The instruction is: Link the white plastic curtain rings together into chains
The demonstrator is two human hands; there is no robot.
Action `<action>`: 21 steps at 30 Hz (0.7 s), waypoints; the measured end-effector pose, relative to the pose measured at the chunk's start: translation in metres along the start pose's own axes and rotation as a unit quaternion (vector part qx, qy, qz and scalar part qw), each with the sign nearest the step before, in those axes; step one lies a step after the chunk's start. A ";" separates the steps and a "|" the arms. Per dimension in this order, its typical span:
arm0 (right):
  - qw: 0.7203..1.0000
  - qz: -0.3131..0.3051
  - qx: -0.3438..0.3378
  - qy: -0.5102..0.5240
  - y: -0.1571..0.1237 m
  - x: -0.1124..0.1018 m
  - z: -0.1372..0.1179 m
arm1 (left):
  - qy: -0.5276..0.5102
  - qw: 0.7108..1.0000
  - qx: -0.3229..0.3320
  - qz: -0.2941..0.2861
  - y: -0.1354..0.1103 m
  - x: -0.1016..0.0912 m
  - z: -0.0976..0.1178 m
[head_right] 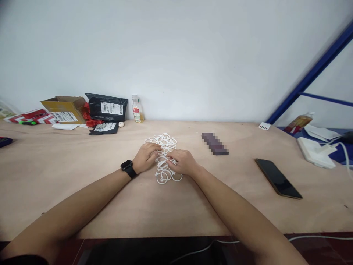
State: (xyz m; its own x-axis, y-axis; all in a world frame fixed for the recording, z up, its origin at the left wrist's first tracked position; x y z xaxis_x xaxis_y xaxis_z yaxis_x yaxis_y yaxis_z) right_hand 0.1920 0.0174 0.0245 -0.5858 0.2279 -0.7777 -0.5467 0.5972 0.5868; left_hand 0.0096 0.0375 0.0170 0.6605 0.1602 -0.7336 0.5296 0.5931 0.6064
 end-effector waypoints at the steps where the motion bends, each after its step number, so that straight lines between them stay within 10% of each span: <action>1: 1.000 -0.001 0.006 0.005 0.000 0.000 0.001 | 0.024 0.999 -0.034 -0.003 -0.001 0.003 -0.007; 6: 0.997 -0.004 0.071 0.016 -0.001 0.003 0.009 | 0.086 0.986 -0.135 -0.056 -0.007 0.017 -0.025; 21: 0.990 0.001 0.134 0.041 -0.002 0.006 0.021 | 0.088 0.987 -0.136 0.001 -0.004 0.004 -0.021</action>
State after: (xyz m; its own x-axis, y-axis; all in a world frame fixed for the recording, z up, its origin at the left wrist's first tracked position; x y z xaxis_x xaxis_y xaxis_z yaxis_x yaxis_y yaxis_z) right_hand 0.2019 0.0335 0.0136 -0.6392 0.1723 -0.7495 -0.3737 0.7822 0.4984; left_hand -0.0005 0.0525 0.0051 0.5453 0.2818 -0.7895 0.3511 0.7784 0.5203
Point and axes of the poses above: each hand's wrist, its own y-axis towards the middle knuckle, its own x-axis out of the palm, z = x × y, the point moved 4 cm from there along y, towards the middle knuckle, and after that the axes turned 5 degrees about x, right-handed, at the moved point
